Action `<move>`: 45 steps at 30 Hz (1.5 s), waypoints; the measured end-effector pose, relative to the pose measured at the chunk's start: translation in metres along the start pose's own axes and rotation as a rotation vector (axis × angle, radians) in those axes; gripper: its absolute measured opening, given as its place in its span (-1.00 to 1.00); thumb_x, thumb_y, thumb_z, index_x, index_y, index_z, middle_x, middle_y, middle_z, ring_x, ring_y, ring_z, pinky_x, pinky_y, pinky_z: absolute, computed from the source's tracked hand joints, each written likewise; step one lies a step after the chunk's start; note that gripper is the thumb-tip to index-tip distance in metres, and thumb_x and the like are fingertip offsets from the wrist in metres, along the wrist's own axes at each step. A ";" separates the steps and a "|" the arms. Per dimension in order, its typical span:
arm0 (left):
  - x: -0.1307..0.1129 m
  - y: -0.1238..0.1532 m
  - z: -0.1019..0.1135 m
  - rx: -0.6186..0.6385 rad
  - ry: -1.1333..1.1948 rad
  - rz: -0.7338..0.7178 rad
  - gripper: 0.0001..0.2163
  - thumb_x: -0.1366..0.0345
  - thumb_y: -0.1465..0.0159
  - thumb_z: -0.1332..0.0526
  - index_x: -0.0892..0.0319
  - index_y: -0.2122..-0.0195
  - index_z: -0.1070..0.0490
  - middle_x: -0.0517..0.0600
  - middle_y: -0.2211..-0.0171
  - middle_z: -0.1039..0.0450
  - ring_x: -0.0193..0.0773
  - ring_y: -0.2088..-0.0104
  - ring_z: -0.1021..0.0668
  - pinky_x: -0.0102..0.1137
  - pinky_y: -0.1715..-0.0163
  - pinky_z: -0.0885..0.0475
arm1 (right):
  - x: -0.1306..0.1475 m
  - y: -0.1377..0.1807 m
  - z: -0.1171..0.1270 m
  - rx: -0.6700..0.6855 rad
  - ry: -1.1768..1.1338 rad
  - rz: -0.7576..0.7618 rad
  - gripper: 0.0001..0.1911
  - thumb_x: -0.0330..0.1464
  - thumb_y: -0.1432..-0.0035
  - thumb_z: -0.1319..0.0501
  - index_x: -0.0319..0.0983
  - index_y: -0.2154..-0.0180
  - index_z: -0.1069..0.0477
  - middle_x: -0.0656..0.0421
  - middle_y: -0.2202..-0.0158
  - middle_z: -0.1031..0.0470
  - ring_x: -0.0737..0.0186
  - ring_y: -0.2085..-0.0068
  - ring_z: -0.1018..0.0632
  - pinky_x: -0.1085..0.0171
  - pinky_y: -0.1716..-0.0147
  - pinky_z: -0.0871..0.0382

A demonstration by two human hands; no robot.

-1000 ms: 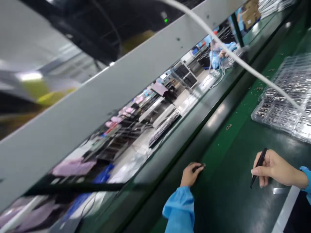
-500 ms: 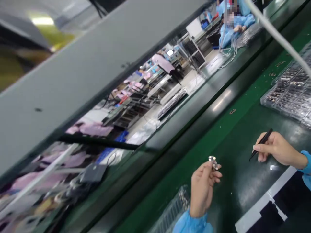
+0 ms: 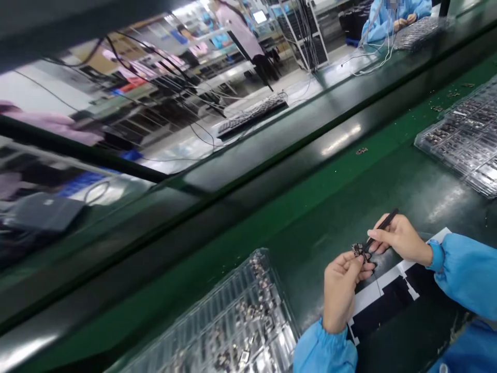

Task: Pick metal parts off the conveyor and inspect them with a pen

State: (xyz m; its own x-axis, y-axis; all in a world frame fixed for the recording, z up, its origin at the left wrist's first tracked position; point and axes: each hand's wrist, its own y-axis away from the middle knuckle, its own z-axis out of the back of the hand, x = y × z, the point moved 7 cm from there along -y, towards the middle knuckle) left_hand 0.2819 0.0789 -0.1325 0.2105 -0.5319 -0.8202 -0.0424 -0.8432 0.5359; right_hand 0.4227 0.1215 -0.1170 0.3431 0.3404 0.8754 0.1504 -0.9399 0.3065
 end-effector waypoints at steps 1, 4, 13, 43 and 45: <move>0.000 0.001 0.000 0.005 0.003 0.002 -0.72 0.28 0.01 -0.36 0.32 0.31 -0.43 0.03 0.46 -0.52 -0.33 0.51 -0.55 -0.50 0.53 -0.44 | -0.001 0.000 0.000 0.000 0.009 0.000 -0.63 -0.21 0.22 -0.40 -0.32 0.49 -0.32 0.20 0.65 -0.47 0.28 0.59 -0.55 0.42 0.68 -0.42; 0.001 0.002 -0.002 0.028 0.013 0.017 -0.67 0.28 0.02 -0.37 0.32 0.24 -0.42 0.05 0.44 -0.53 -0.30 0.49 -0.56 -0.47 0.48 -0.46 | -0.003 0.000 0.001 -0.006 0.038 -0.005 -0.62 -0.19 0.20 -0.39 -0.32 0.49 -0.31 0.20 0.67 -0.47 0.28 0.59 -0.55 0.42 0.67 -0.42; -0.001 0.003 -0.004 0.047 0.035 0.043 -0.67 0.29 0.06 -0.38 0.29 0.26 -0.47 0.04 0.48 -0.54 -0.25 0.45 -0.58 -0.44 0.44 -0.46 | -0.001 0.001 0.000 0.034 0.116 -0.032 -0.66 -0.25 0.21 -0.40 -0.32 0.50 -0.33 0.23 0.69 -0.45 0.29 0.60 -0.54 0.42 0.67 -0.43; -0.003 0.004 -0.002 -0.011 -0.080 0.067 -0.65 0.27 0.09 -0.39 0.34 0.28 -0.47 0.12 0.43 -0.56 -0.27 0.47 -0.57 -0.47 0.47 -0.45 | -0.004 -0.002 -0.005 0.091 0.132 -0.085 -0.65 -0.21 0.20 -0.39 -0.31 0.53 -0.31 0.23 0.70 -0.43 0.37 0.67 -0.47 0.42 0.68 -0.38; -0.002 0.003 -0.002 -0.012 -0.089 0.066 -0.66 0.27 0.08 -0.39 0.34 0.29 -0.47 0.12 0.42 -0.56 -0.28 0.48 -0.56 -0.47 0.46 -0.45 | -0.005 -0.002 -0.006 0.091 0.142 -0.088 -0.64 -0.21 0.20 -0.39 -0.31 0.53 -0.30 0.23 0.70 -0.42 0.37 0.66 -0.47 0.42 0.68 -0.37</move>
State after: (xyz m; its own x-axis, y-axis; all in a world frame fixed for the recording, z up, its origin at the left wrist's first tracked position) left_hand 0.2829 0.0773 -0.1287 0.1199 -0.5913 -0.7975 -0.0417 -0.8056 0.5910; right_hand 0.4157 0.1215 -0.1197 0.1916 0.4078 0.8928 0.2597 -0.8983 0.3545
